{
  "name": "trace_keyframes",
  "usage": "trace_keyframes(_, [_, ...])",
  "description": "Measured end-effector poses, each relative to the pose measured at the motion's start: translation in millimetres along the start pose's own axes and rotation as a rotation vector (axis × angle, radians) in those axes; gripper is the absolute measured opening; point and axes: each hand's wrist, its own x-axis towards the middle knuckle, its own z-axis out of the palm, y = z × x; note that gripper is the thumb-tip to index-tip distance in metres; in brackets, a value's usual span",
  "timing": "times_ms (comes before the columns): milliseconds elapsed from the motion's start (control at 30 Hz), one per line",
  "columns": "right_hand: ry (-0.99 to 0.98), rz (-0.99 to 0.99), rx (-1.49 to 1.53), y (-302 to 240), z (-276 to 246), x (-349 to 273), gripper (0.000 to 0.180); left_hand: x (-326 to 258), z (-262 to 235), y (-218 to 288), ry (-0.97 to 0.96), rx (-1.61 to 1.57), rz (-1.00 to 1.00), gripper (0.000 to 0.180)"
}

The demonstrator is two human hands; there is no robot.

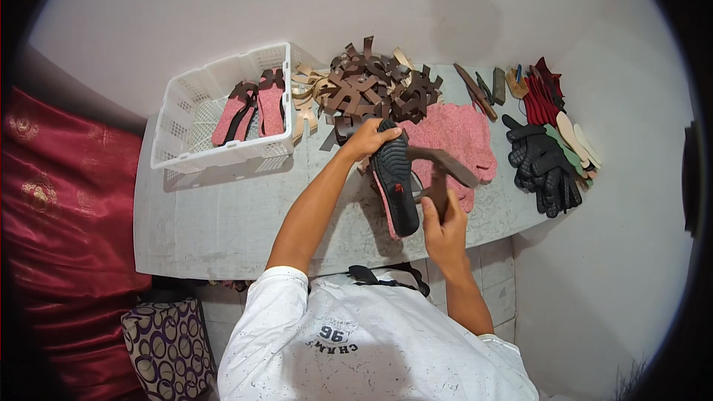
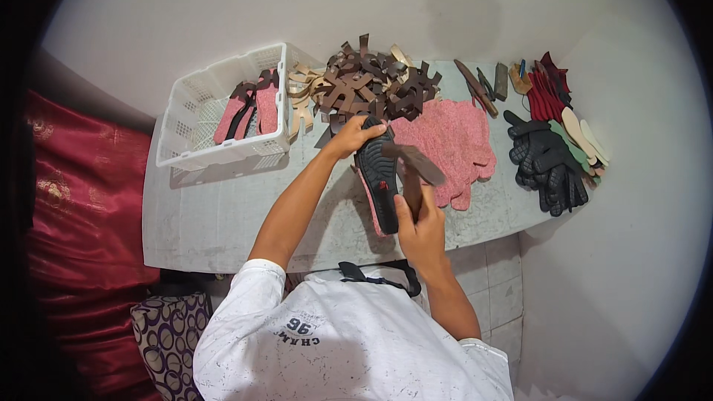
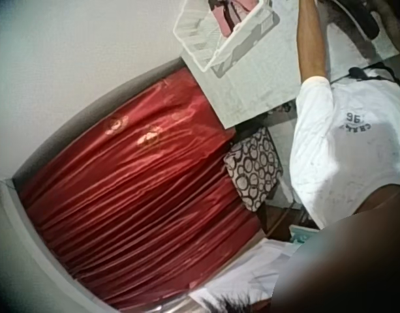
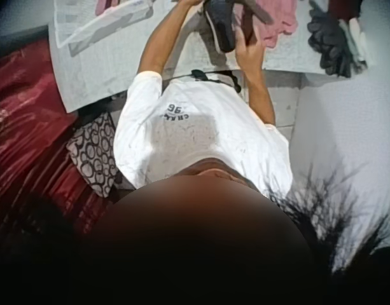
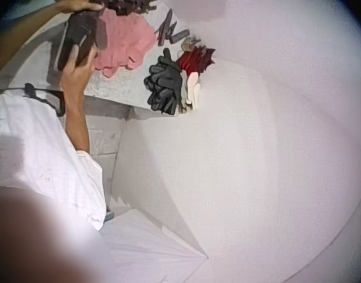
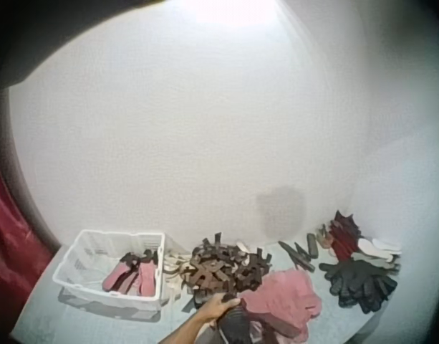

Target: Manually assembling various components of a sandal, including the sole and upper straps, and using a hammer to secure parts.

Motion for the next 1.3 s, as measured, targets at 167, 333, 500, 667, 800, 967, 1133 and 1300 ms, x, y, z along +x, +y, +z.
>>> trace_keyframes(167, [-0.072, 0.059, -0.309, 50, 30, -17, 0.025, 12, 2, 10, -0.027, -0.048, -0.050, 0.024])
trace_keyframes(333, [-0.148, 0.135, -0.090, 35, 14, 2, 0.025, 10, -7, 8, 0.011, 0.001, -0.029, 0.023])
trace_keyframes(500, [-0.075, 0.133, -0.002, 13, 0, -7, 0.021, 7, -12, 12, 0.041, -0.033, 0.002, 0.023])
trace_keyframes(667, [-0.111, 0.054, -0.255, 65, 28, -33, 0.024, 12, -11, 15, 0.029, -0.091, 0.012, 0.024])
trace_keyframes(800, [-0.173, 0.123, -0.087, 41, 8, -5, 0.021, 14, -23, 10, 0.061, 0.011, 0.027, 0.025])
trace_keyframes(967, [0.011, 0.007, 0.038, 14, 2, -15, 0.019, 11, -21, 20, 0.045, -0.045, -0.017, 0.026])
trace_keyframes(1133, [-0.039, 0.102, -0.217, 58, 28, -23, 0.020, 16, -20, 21, 0.044, 0.028, 0.016, 0.025])
trace_keyframes(1300, [-0.083, 0.102, -0.044, 30, 8, -3, 0.023, 15, -30, 14, 0.080, -0.039, 0.052, 0.025])
